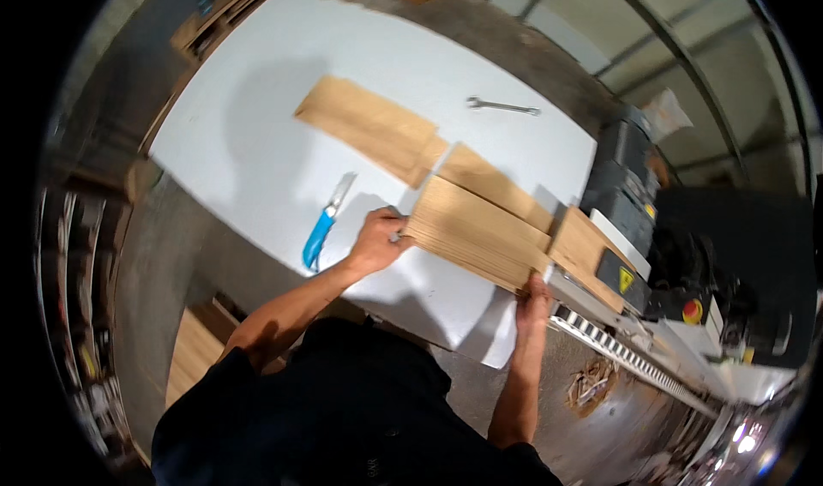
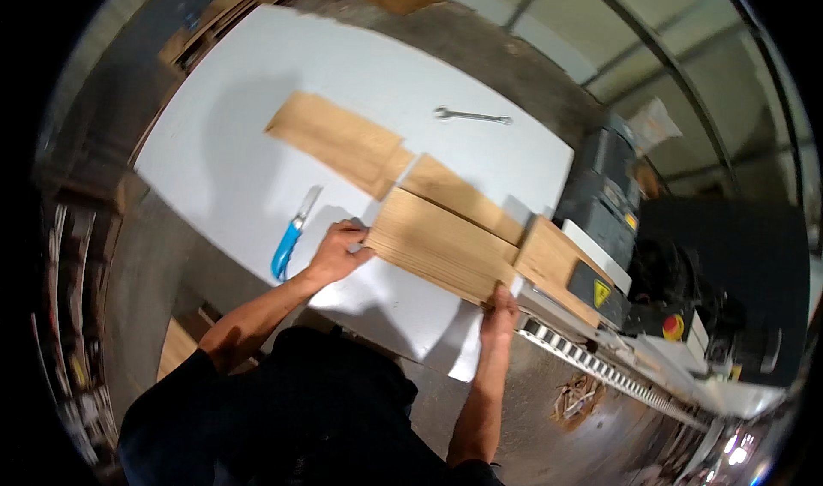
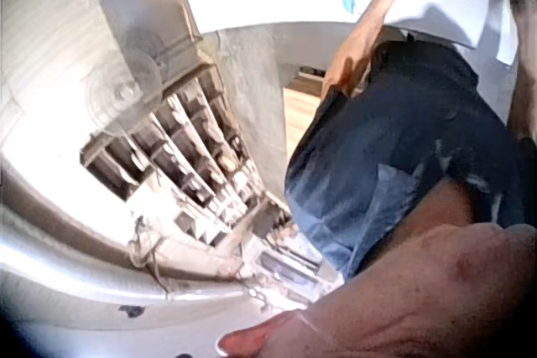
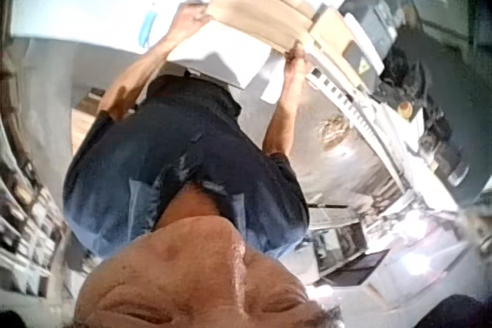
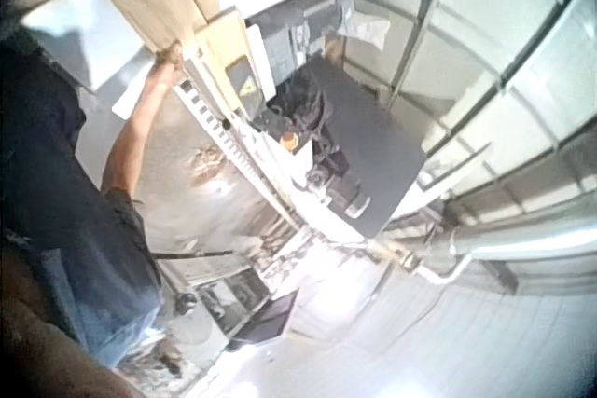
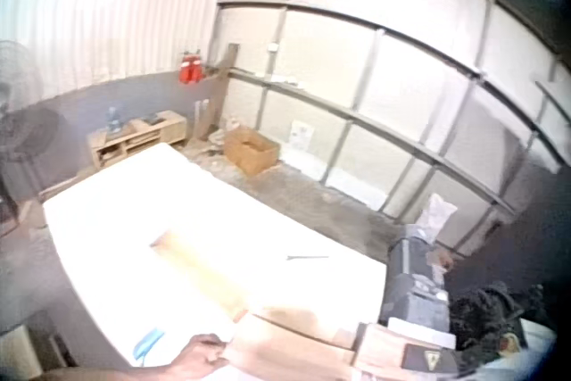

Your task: The person places wood blocks onto a large wooden panel, then moves to a workstation to mark and trim smaller wood slats using a hand tool, and finally returns to the panel to fit the slats into place.

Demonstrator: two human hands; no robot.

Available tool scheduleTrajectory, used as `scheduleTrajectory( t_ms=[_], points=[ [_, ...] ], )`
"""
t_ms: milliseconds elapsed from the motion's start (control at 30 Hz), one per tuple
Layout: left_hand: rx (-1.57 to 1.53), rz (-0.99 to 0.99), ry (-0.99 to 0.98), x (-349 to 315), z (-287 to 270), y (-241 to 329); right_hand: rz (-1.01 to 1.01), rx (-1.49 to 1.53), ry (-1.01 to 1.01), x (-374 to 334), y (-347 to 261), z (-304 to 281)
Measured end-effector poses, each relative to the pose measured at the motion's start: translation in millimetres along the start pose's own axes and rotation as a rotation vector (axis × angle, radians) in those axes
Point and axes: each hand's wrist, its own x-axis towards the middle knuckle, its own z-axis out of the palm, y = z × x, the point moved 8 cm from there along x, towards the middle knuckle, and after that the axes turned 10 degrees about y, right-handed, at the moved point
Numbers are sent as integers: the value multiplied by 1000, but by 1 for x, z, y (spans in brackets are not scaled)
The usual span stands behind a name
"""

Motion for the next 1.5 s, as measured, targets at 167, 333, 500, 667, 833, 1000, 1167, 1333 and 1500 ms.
scheduleTrajectory(
  t_ms=[167, 333, 500, 667, 833, 1000, 1167, 1333, 1500],
  points=[
    [-36, 13, -247, 59, 66, -18, -530, -537, 232, 28, -5, -17],
    [-10, -214, -264, 80, 55, -30, -417, -674, 328, 54, 8, 40],
    [161, -102, -259, 76, 96, -24, -379, -424, 323, 31, -7, 6],
    [6, -248, -356, 57, 89, -37, -445, -537, 362, -12, -6, -6],
    [-177, -246, -253, -27, 21, -16, -232, -441, 282, -83, 31, -8],
    [-29, -109, -186, -55, 0, -12, -298, -750, 136, -89, 42, -35],
    [264, -56, -255, -25, 13, 18, -183, -230, -40, -96, 0, -8],
    [174, -161, -12, -26, -28, 2, -164, -301, 12, -96, 0, -3],
    [779, -272, 259, -63, -106, -40, -723, -1006, 4, -117, -31, 35]
  ],
)
